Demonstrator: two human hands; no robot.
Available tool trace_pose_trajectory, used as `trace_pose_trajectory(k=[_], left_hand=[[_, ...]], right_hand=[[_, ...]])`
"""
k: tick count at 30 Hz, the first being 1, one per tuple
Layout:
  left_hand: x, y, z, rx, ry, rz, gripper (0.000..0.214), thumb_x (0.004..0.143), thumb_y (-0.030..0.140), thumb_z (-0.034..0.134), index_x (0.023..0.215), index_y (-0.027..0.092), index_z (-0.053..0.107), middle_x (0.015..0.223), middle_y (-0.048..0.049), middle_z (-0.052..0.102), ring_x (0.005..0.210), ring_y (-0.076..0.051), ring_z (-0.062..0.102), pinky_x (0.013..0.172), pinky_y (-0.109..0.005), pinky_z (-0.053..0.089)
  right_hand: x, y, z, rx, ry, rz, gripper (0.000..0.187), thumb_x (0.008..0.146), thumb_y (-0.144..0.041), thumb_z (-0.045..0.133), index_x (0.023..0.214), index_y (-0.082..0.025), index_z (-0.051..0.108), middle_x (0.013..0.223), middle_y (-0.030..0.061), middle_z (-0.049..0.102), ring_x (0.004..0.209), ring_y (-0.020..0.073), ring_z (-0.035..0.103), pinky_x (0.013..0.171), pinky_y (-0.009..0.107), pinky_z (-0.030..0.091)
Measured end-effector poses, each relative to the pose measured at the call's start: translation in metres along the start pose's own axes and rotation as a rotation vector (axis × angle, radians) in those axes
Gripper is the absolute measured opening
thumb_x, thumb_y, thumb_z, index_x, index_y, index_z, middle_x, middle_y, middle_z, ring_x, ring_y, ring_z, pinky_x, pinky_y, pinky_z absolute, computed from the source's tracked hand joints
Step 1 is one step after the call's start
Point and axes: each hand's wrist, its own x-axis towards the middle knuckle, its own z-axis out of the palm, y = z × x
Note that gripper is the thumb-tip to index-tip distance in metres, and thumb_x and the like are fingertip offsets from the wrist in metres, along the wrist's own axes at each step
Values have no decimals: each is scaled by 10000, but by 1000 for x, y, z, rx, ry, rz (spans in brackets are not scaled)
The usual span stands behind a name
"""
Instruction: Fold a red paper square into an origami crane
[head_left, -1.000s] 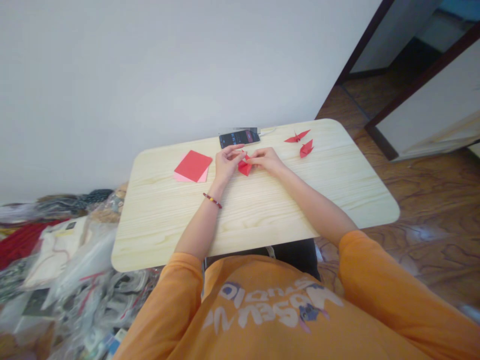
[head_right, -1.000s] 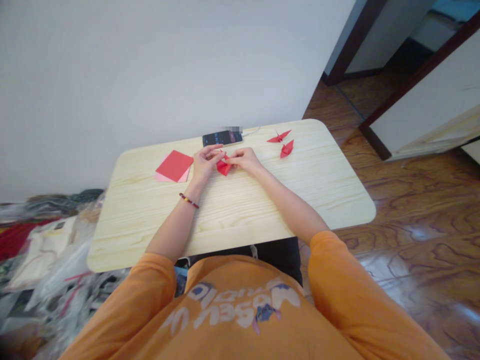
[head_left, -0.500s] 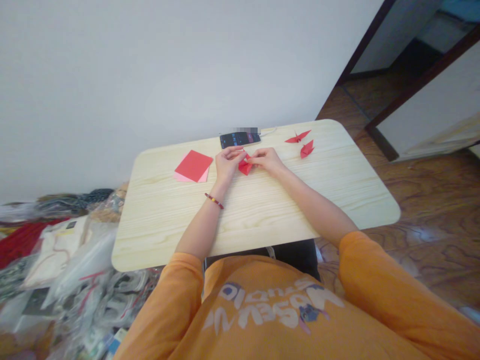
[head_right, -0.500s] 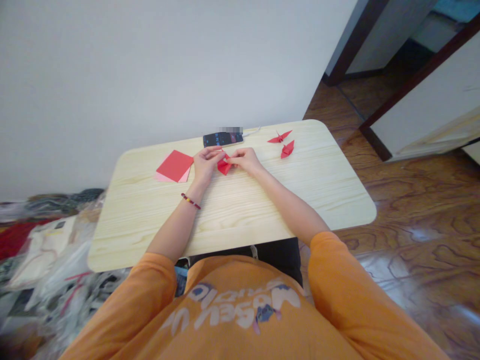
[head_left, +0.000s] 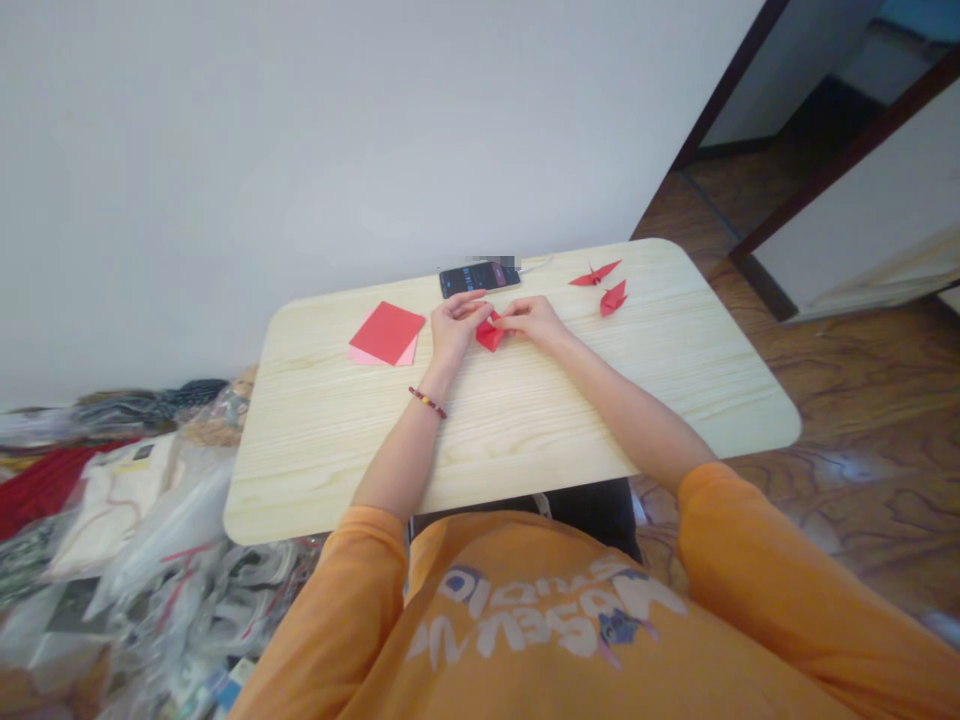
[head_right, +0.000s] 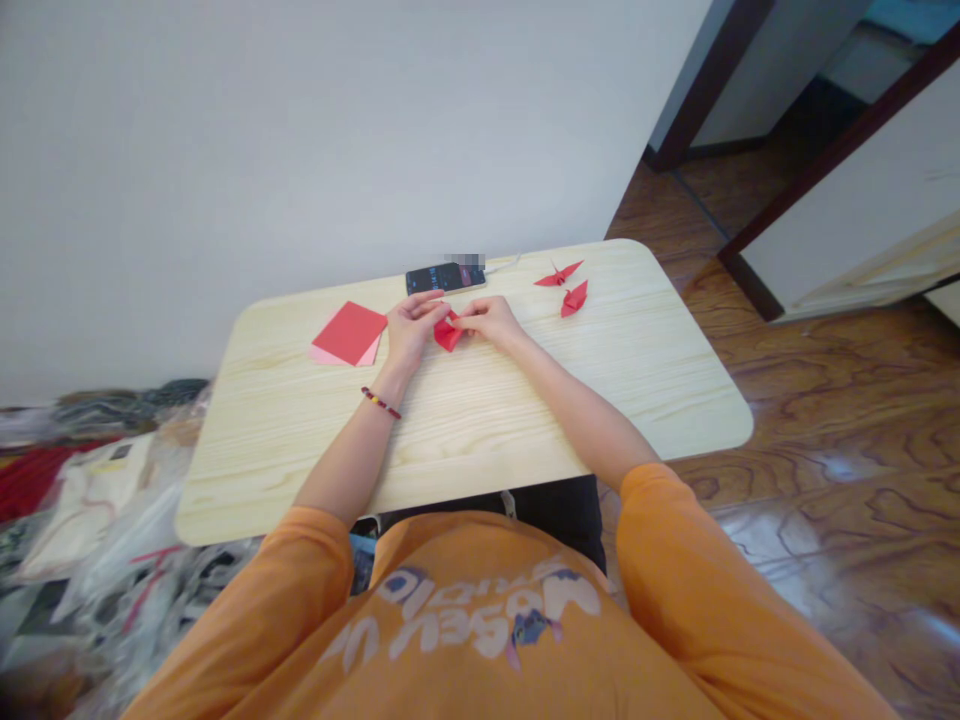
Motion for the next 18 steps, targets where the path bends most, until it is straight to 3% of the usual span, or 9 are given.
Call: trace_pose_trajectory(k=[11,18], left_hand=[[3,-4,-2,13,-17,67,369,621,321,786,960,197,711,694,-16,704,668,-142,657,681,-250,505],[-1,2,0,33,-65,50,444,612,387,805,990,178,704,796,-49,730,721,-151,677,713,-264,521]], right_hand=[[-1,-3,-3,-29,-81,17,318,452,-310,855,574,-111,639,429,-21,525,410,45,388,400,202,231],[2,-2,-4,85,-75,20,228,486,-206,819,548,-102,626,416,-10,534,401,37,401,389,189,218]])
